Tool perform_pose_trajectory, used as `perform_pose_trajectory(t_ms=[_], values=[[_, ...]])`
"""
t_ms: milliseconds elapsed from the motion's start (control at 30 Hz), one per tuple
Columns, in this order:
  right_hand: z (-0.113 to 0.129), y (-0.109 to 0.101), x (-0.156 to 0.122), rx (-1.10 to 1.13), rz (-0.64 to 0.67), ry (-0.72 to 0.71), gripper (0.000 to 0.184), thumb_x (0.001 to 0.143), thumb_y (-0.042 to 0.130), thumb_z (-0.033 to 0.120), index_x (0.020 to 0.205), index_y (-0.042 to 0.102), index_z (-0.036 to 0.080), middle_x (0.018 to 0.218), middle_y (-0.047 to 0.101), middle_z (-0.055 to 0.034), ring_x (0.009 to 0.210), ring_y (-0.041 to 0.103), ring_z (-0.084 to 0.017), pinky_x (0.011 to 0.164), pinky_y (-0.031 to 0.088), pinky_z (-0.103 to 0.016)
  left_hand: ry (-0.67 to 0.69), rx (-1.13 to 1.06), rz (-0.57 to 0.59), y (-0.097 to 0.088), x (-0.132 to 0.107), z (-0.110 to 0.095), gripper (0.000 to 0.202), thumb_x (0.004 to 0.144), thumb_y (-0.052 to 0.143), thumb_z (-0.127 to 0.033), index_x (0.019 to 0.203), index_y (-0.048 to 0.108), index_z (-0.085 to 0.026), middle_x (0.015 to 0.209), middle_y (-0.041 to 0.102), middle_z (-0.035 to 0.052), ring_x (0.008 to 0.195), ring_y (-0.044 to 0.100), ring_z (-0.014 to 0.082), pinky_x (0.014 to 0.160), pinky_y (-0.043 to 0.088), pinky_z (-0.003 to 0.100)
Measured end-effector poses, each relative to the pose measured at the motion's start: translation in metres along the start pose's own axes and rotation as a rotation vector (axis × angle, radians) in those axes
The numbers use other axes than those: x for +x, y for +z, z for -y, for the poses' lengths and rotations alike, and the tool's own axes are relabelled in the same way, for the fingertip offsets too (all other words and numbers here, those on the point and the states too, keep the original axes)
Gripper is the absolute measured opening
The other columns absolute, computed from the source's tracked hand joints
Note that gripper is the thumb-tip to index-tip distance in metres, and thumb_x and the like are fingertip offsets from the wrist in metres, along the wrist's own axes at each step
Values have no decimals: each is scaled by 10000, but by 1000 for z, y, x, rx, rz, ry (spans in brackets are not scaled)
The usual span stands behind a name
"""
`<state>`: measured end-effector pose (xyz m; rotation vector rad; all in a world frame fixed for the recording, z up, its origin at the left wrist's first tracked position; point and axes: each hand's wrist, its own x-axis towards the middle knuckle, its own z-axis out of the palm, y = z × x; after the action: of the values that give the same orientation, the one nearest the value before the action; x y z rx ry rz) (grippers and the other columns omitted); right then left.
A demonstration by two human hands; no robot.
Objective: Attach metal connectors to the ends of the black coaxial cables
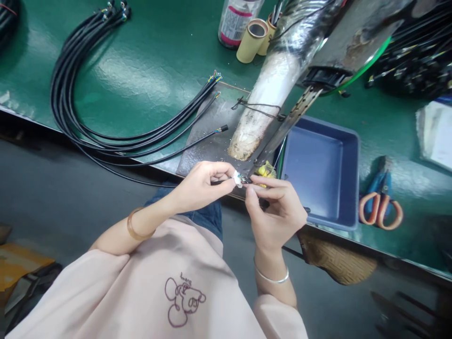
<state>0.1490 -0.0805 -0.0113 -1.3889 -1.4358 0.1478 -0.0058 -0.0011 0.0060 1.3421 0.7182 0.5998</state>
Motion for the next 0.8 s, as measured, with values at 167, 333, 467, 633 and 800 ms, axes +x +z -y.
perform_pose_trajectory(t_ms=[167,333,467,633,800], values=[[1,-1,0,-42,-3,-22,193,804,740,46,795,635,208,871,759,0,865,754,-161,759,621,-294,3,25,-23,1,-2,0,119,825,555,-223,756,584,-131,597,407,-61,553,339,55,538,287,190],[5,-2,4,-155,-4,-93,186,803,757,58,789,643,204,836,762,10,864,763,-159,762,616,-268,37,86,-67,4,-1,0,123,833,537,-212,755,586,-131,583,391,-68,550,336,55,545,291,195],[8,-2,8,-189,-9,-111,183,802,764,62,789,647,202,834,763,19,853,764,-151,759,612,-255,76,79,-78,5,0,-4,115,834,534,-191,755,590,-129,585,416,-66,557,342,54,552,309,190],[11,-4,10,-206,-6,-129,182,801,765,55,805,658,202,846,769,13,875,765,-161,772,612,-273,98,63,-73,5,0,-7,110,839,536,-184,760,591,-130,597,425,-62,562,350,53,551,315,184],[13,-5,11,-214,-2,-143,182,801,762,61,807,653,206,873,775,1,873,768,-177,763,619,-301,82,43,-64,4,-1,-6,125,847,544,-201,751,581,-130,596,425,-60,561,361,52,544,317,178]])
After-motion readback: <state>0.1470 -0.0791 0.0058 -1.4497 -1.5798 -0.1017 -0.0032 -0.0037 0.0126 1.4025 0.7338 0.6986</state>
